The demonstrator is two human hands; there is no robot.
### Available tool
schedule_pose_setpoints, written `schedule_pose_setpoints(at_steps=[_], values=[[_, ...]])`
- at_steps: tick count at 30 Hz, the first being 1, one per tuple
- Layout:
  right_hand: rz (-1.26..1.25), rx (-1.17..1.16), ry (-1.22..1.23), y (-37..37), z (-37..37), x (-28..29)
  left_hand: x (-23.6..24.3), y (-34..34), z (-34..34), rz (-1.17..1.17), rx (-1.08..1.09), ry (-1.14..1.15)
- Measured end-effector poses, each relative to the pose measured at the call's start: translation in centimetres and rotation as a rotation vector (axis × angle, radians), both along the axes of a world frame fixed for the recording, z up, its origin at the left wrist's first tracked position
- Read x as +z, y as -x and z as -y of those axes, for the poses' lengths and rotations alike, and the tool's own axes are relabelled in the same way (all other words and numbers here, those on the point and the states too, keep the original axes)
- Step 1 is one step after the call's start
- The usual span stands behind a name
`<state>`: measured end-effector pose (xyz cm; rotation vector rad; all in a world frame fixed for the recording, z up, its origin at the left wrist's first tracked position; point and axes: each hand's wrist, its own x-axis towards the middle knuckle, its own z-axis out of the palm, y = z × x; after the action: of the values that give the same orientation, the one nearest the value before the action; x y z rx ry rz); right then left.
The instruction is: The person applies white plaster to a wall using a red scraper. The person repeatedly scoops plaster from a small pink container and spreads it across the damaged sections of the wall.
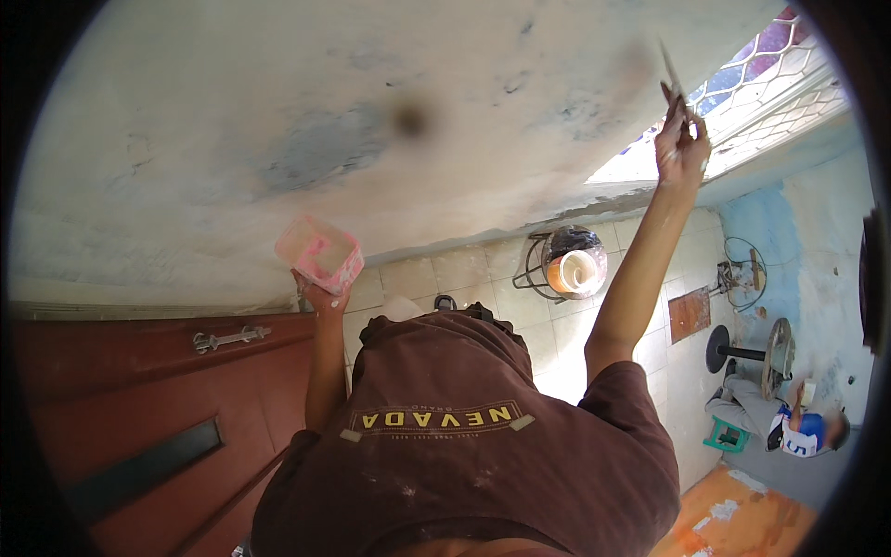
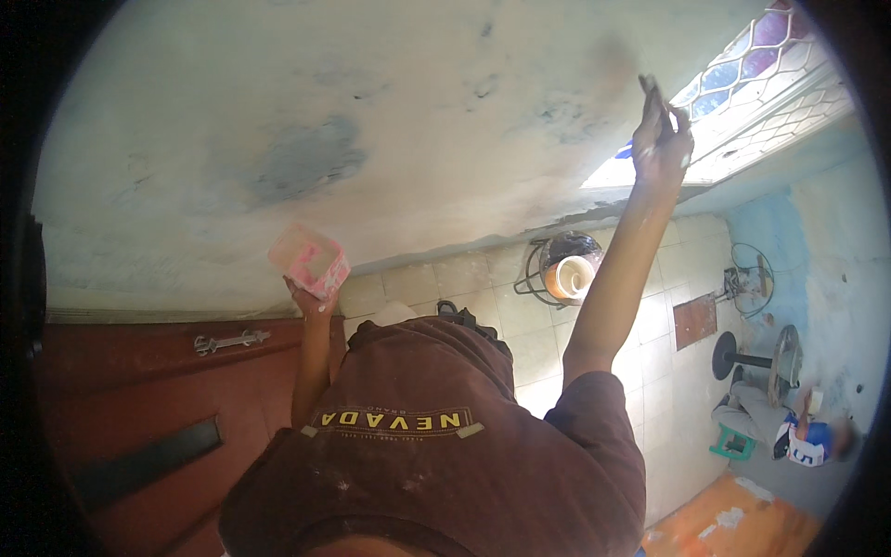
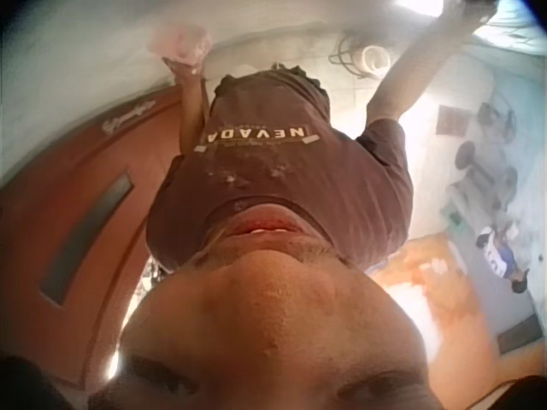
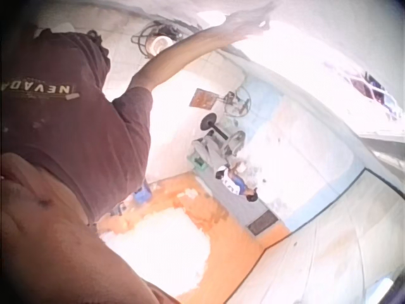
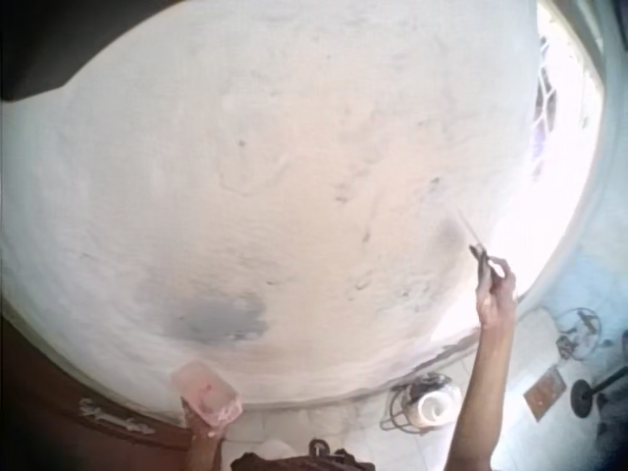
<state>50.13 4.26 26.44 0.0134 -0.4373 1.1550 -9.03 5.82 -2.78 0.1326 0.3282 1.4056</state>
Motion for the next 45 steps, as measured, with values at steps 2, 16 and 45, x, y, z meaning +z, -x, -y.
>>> schedule_pose_setpoints(at_steps=[2, 16, 45], values=[[0.421, -0.29, 0.164, 2.1, 0.9, -5.4, -0.8, 0.7, 0.4, 0.003, -0.013, 0.012], [0.753, -0.168, 0.291, 4.7, -8.4, -14.5, -0.3, -0.4, 1.3, -0.193, 0.054, 0.04], [0.594, -0.783, 0.656, 3.7, 0.3, -7.7, -4.5, 1.9, 0.7, -0.718, 0.018, -0.131]])
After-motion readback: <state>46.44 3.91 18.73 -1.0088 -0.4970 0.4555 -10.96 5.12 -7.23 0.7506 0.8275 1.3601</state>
